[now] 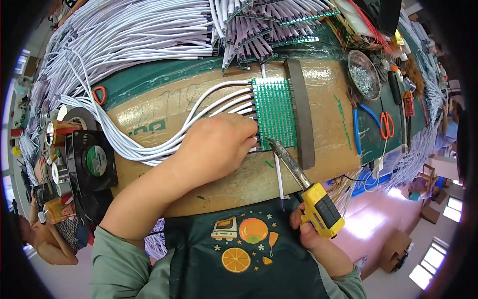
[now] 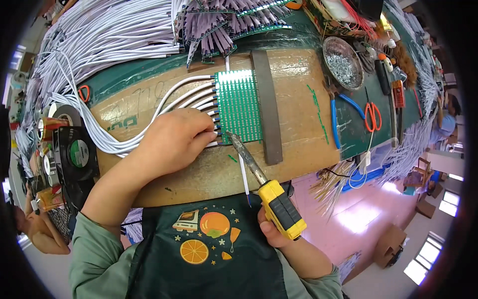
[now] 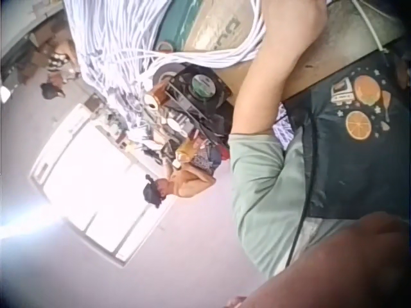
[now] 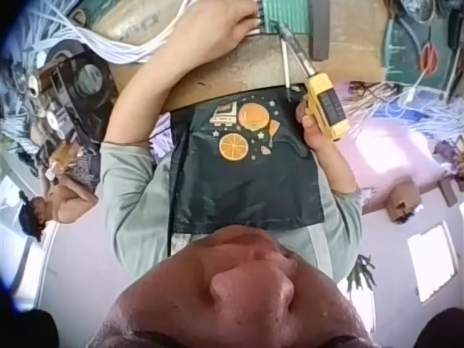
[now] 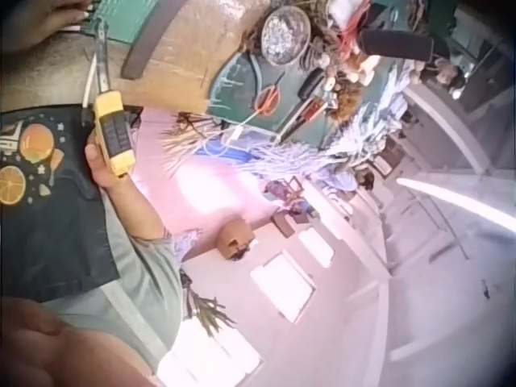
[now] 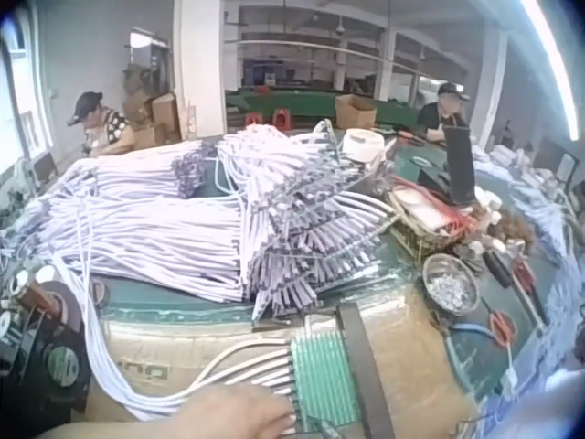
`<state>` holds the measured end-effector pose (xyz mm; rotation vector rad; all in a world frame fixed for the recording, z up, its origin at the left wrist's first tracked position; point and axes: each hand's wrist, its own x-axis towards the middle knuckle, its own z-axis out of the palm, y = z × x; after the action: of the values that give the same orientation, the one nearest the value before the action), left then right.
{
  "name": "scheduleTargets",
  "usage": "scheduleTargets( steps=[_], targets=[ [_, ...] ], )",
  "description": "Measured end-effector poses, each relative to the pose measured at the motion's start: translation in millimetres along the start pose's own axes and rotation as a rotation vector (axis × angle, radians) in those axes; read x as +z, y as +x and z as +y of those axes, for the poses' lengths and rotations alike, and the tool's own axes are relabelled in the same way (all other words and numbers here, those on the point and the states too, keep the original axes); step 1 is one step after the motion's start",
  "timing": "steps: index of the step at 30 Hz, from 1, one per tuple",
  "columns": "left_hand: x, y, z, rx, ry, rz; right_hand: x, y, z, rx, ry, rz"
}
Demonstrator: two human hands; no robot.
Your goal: The person solders wires onto a circuit board using a handheld tool, moves the finished wire assembly onto a stack, and arranges new wires onto the board to solder them.
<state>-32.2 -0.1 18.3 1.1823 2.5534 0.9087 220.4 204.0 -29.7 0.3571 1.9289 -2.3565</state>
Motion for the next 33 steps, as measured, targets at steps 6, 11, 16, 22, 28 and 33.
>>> scheduleTargets(
  steps=[6,11,16,22,28,33],
  targets=[
    [2.8,-0.3,1.6,0.014,-0.004,0.020,-1.8,-1.7,5.7,0.017,0.049,0.027],
    [3.2,-0.4,2.2,0.001,-0.009,0.019,-2.9,-1.4,3.1,0.023,-0.048,0.022],
    [4.4,-1.1,1.2,0.010,-0.014,0.028,1.0,-2.1,-0.8,0.092,0.022,0.073],
    [4.3,-1.6,0.7,0.007,-0.023,0.031,-3.3,-5.3,1.2,0.140,-0.020,0.018],
    [5.1,-2.3,-0.3,0.011,-0.020,0.051,-5.0,-6.8,6.8,0.033,-0.002,-0.005],
    [5.4,-2.4,0.7,-0.001,-0.019,0.041,-1.0,-5.6,0.2,0.066,0.096,-0.004]
  ],
)
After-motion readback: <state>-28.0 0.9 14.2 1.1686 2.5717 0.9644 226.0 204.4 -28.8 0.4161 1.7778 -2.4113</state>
